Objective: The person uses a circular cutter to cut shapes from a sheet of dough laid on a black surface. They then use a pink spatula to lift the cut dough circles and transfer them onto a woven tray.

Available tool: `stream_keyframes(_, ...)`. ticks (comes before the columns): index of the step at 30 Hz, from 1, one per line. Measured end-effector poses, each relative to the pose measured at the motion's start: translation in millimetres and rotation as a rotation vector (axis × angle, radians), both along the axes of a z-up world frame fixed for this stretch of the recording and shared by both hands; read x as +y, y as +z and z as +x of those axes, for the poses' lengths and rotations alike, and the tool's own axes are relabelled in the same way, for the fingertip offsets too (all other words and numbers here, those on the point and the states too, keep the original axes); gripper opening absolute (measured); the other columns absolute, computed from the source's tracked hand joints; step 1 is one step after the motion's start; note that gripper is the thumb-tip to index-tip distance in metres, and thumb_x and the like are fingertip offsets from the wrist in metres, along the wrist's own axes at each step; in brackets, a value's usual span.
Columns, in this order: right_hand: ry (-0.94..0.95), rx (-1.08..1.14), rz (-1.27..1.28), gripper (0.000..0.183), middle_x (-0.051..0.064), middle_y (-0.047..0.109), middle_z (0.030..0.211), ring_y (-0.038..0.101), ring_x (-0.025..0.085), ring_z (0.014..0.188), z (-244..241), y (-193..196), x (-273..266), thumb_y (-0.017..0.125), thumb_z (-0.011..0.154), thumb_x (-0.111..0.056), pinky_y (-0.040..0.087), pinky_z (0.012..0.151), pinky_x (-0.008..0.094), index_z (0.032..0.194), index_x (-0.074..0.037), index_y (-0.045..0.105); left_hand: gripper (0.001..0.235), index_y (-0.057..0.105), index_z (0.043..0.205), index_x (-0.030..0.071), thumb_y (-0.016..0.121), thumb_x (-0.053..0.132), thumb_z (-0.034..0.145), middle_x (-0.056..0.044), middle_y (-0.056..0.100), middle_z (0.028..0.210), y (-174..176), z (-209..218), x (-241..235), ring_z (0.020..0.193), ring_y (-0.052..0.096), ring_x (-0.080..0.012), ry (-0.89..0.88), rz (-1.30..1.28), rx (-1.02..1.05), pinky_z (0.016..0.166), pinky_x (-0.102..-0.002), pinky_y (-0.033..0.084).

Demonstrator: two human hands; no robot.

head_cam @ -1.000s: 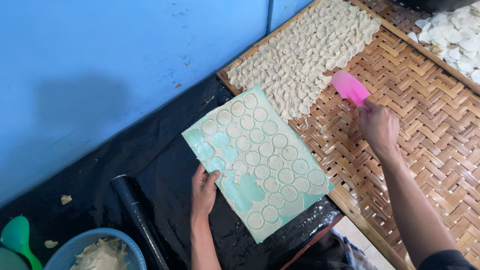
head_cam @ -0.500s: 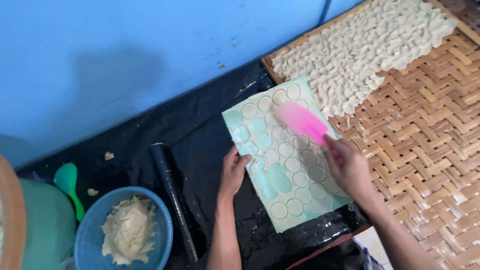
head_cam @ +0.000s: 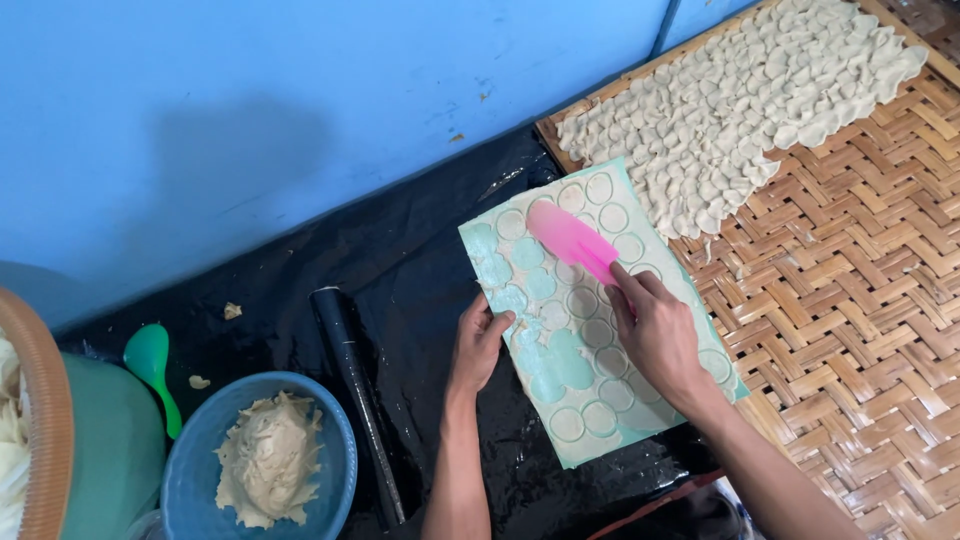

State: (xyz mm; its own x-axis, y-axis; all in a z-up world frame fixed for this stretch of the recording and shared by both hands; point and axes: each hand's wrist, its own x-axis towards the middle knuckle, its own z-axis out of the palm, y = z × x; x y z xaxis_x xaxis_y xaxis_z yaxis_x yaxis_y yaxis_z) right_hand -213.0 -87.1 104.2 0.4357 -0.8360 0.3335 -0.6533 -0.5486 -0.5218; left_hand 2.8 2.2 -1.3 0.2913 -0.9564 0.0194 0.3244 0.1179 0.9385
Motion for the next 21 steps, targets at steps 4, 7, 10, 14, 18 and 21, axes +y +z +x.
stream_keyframes(4,-0.002,0.052,-0.004,0.032,0.015,0.068,0.089,0.066,0.035,0.063,1,-2,-3,0.066,0.098,-0.018,0.052,0.059,0.046,0.127,-0.005,0.071,0.043,0.057,0.141,-0.001,0.056,0.003,0.099,-0.009,0.071,0.119,-1,1,0,0.098,0.064,-0.0120,-0.022,-0.006,-0.003,0.087,-0.029,0.052)
stream_keyframes(7,0.040,0.045,0.058,0.034,0.015,0.067,0.086,0.066,0.034,0.062,1,-2,-7,0.066,0.096,-0.019,0.053,0.061,0.045,0.127,-0.006,0.071,0.041,0.057,0.140,-0.002,0.057,0.003,0.099,-0.009,0.071,0.119,0,2,0,0.100,0.065,-0.0117,-0.019,-0.003,-0.007,0.088,-0.029,0.052)
stream_keyframes(10,-0.009,0.051,0.040,0.033,0.015,0.068,0.088,0.066,0.035,0.064,2,-4,-9,0.066,0.097,-0.018,0.052,0.061,0.046,0.127,-0.006,0.072,0.041,0.057,0.140,-0.001,0.057,0.003,0.099,-0.008,0.071,0.118,-1,1,0,0.098,0.064,-0.0113,-0.031,-0.021,-0.019,0.087,-0.029,0.052)
stream_keyframes(14,0.033,-0.034,0.092,0.030,0.016,0.069,0.088,0.067,0.032,0.062,5,-7,-11,0.066,0.097,-0.018,0.053,0.062,0.043,0.123,-0.004,0.073,0.038,0.059,0.137,-0.002,0.058,0.002,0.099,-0.008,0.071,0.117,-7,2,1,0.099,0.064,-0.0115,-0.023,-0.013,-0.014,0.088,-0.029,0.052)
stream_keyframes(18,0.041,-0.080,0.137,0.029,0.016,0.069,0.087,0.067,0.029,0.062,6,-8,-12,0.067,0.096,-0.017,0.052,0.061,0.042,0.121,-0.003,0.073,0.039,0.060,0.138,-0.002,0.058,0.003,0.100,-0.009,0.071,0.113,-6,1,1,0.095,0.063,-0.0122,-0.019,0.011,-0.028,0.085,-0.029,0.052)
stream_keyframes(21,0.053,-0.062,0.163,0.032,0.017,0.066,0.082,0.064,0.028,0.062,3,-12,-16,0.069,0.094,-0.018,0.050,0.061,0.040,0.122,-0.003,0.073,0.038,0.059,0.137,-0.002,0.057,0.003,0.099,-0.007,0.071,0.118,2,0,0,0.100,0.064,-0.0120,-0.022,-0.037,0.011,0.088,-0.029,0.052)
